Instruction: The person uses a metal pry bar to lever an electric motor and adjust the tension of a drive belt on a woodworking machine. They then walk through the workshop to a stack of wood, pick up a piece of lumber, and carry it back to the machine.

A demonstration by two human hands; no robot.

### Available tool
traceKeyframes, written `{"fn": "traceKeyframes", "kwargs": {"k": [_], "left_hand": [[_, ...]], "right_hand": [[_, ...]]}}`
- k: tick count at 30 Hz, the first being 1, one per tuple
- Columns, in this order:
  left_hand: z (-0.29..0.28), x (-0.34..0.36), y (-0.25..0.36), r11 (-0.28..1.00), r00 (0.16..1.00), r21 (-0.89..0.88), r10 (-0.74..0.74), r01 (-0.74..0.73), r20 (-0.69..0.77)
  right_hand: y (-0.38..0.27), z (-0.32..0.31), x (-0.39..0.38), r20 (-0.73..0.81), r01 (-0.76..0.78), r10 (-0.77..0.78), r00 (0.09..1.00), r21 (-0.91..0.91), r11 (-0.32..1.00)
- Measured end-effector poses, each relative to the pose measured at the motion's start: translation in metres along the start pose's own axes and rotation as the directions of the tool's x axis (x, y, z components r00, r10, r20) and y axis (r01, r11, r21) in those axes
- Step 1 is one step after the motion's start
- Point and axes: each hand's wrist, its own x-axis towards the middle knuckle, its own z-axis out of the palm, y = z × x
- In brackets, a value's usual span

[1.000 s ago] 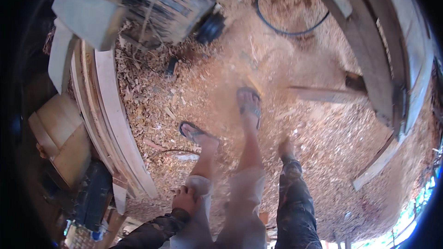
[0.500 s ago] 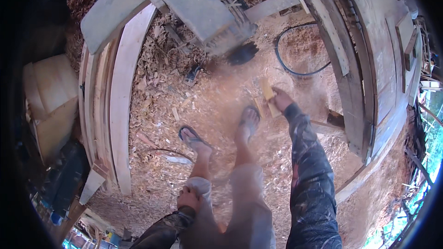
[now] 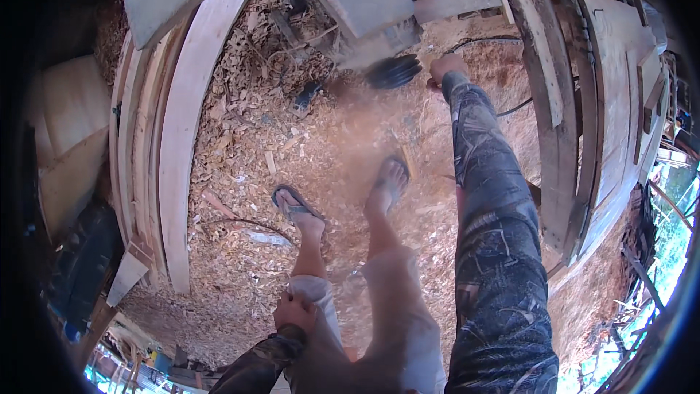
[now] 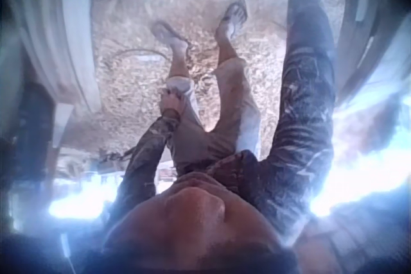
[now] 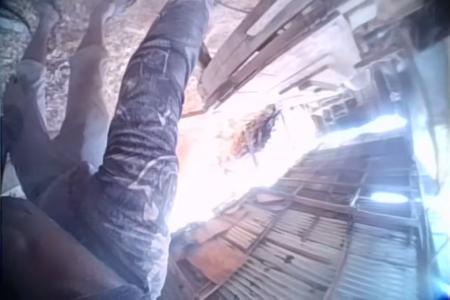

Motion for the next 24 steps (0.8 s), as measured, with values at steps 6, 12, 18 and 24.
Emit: {"fn": "traceKeyframes", "kwargs": {"k": [6,12,18,24], "left_hand": [[0.0,0.002,-0.005,0.999,1.0,-0.045,-0.017,0.017,0.002],[-0.006,0.007,0.008,0.999,0.999,-0.043,-0.003,0.005,0.04],[-0.013,0.003,0.004,0.999,0.999,-0.033,-0.022,0.023,0.039],[-0.013,0.003,0.003,0.999,0.998,-0.013,-0.043,0.043,0.051]], "right_hand": [[-0.008,0.015,0.01,0.069,0.083,-0.062,0.996,-0.354,0.931],[0.018,0.005,0.036,-0.006,0.037,-0.039,0.999,-0.239,0.97],[-0.002,0.013,0.014,0.016,0.082,-0.082,0.996,-0.36,0.929],[0.006,0.032,0.0,0.003,0.094,-0.096,0.995,-0.246,0.965]]}}
